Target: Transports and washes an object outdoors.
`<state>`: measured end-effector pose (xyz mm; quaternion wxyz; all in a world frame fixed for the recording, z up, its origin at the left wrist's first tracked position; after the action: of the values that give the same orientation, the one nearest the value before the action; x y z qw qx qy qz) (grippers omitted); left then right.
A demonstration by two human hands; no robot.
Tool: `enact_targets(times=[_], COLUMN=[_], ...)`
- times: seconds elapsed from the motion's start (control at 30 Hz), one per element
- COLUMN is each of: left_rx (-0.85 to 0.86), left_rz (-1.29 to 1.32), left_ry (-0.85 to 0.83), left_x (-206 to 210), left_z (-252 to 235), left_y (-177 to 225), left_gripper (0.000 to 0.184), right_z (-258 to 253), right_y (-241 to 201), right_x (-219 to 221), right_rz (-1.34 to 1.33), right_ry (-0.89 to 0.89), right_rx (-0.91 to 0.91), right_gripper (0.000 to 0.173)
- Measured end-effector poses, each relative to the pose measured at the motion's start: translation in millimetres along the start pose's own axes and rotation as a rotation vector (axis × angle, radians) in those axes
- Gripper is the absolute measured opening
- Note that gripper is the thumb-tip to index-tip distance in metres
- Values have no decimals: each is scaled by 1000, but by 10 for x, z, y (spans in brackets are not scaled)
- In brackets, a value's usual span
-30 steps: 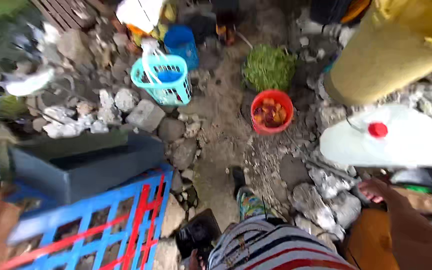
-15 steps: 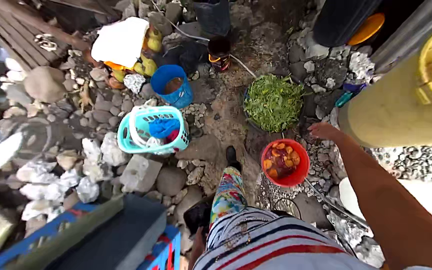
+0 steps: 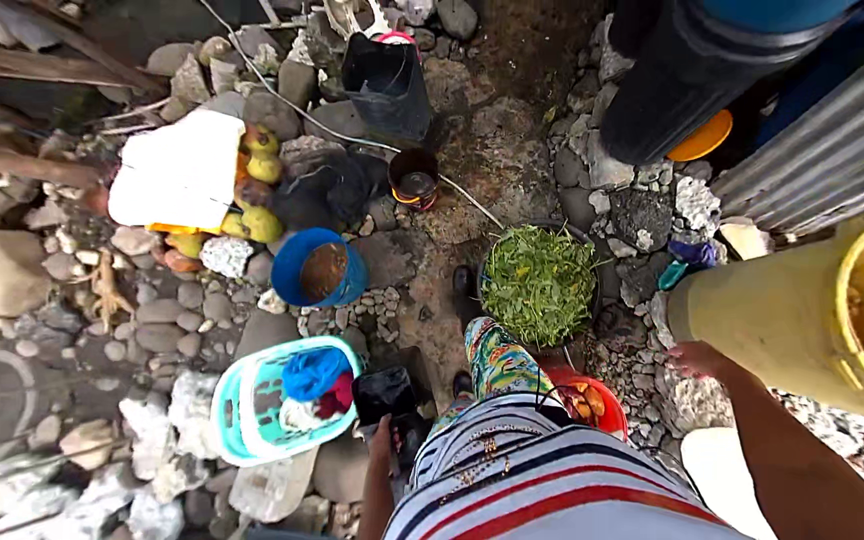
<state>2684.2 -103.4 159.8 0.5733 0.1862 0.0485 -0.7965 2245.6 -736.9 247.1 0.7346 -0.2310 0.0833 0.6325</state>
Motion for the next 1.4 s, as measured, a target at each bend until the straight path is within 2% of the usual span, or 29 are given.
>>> enact_targets(times=[0.1,0.17,0.3,0.47,0.6,0.77,0.87,0.97,1.07,1.23,1.4], left_rx=[-2,-13,-9,-4,2,-62,-86,-40,27,78,164], left_rz=[-44,-64,-116,-184,-286,-407,-456,-492,-510,-417,-362], left_ry=[11,27,14,-77,-176,-242,-257,-254,-249,-295,-265], left_x=[386,700,1275,2196,3071,4305,5084,5788,6325,7057,7633], left_z=[146,334,529,668,572,540,442,592,958,1305,1582], left_y=[910,1534,2456,3495,4223,5063,5527,6089,6683,7442,8160], left_gripper=[36,37,37,36,35,38,38,32,32,35,38], right_z=[-285,-515,-848,-1350,-1705,-2257,-2759,-3321,-3721,-4343,-4822], right_y=[-145,-443,-1395,-2685,-3569,-4549,-5284,-5966,-6745,-7901,-8726], right_x=[-137,-203,-462,-1372,-2153,-3109,-3604,-3978,-4398,-5074,-5871], right_rz=[-98,-158,-182,-119,-84,-23,-3,109,209,163,196], right_ry=[-18,-44,-114,-31,41,61,17,-82,-136,-66,-63], right_rx=[83,106,38,-131,-292,-376,-420,-462,-474,-595,-642], right_gripper=[42,42,42,41,42,41,40,41,42,34,34])
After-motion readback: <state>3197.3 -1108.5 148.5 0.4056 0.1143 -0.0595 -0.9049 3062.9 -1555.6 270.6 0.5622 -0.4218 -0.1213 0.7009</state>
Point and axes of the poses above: each hand's wrist, its own z-axis away from the middle knuckle, its own x-axis out of the palm, y = z × x, the point moved 10 cm from there along -z, towards the middle knuckle, and after that the axes turned 12 degrees about -x, right-handed, at the moved point
